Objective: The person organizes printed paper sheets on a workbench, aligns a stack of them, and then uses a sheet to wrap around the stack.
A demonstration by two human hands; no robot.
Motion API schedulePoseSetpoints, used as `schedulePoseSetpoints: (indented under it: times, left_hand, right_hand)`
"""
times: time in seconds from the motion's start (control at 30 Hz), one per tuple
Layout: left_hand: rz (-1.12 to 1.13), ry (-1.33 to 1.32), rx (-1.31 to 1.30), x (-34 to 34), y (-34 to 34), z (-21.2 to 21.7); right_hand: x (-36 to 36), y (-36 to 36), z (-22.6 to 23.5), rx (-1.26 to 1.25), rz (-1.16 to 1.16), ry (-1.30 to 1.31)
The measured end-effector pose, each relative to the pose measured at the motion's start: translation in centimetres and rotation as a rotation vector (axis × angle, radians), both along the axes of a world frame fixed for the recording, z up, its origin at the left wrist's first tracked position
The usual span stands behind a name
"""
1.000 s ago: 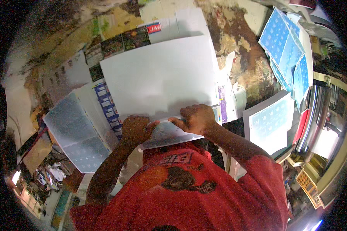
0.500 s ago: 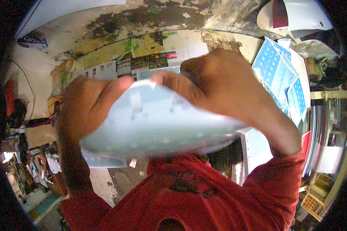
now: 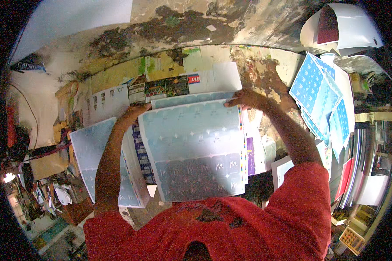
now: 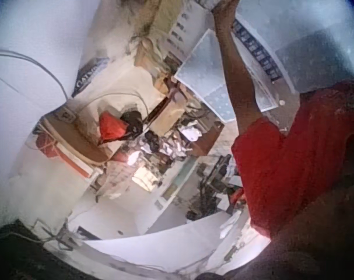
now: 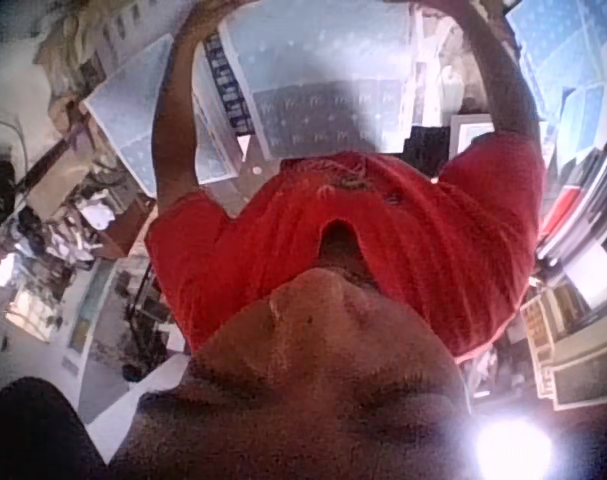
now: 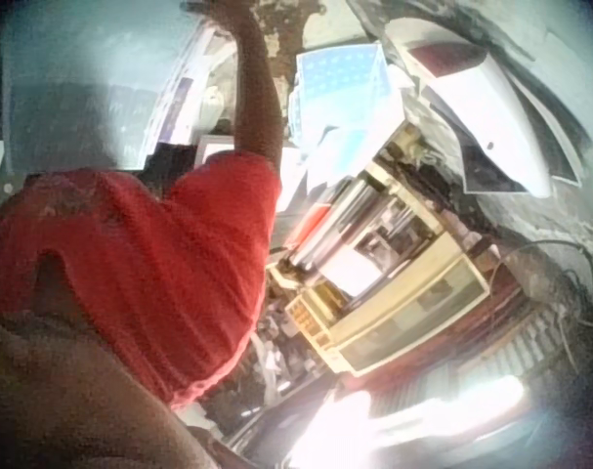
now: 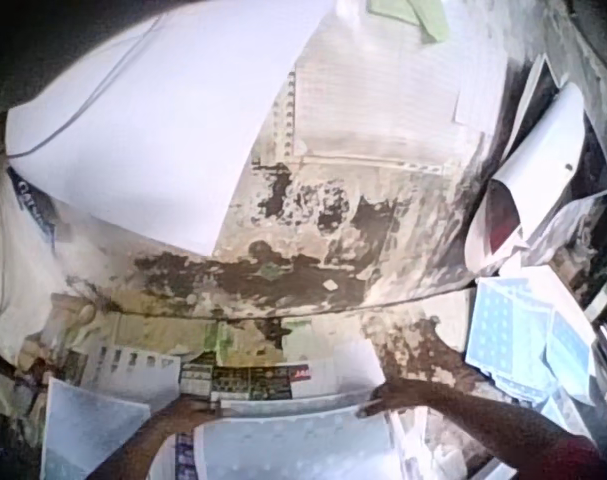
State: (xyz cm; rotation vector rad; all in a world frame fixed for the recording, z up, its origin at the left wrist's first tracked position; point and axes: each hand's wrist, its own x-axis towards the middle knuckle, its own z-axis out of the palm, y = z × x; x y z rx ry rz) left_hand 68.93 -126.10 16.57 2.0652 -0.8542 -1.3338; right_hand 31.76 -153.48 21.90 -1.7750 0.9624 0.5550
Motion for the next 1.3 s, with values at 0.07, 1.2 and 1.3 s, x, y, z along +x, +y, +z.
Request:
schedulePoseSetpoints:
  times: [0.07,1.2,1.3]
  left_hand:
    - [0.376,0.474,-0.021,-1.9,1.7,-1.0]
    - [-0.105,-0.773,-0.367,-10.2,1.5,-3.6]
    - [0.129,-0.200,-0.265,-7.4,0.6,-0.2]
  right_hand:
    - [-2.8,0.0,-4.4,0.223,-0.362,-0.123]
    - [0.2,8.7,-5.5,-0.658,0.077,-0.410]
    - [-0.6,5.2,-4.2,-0.295,-0.021,-0.293]
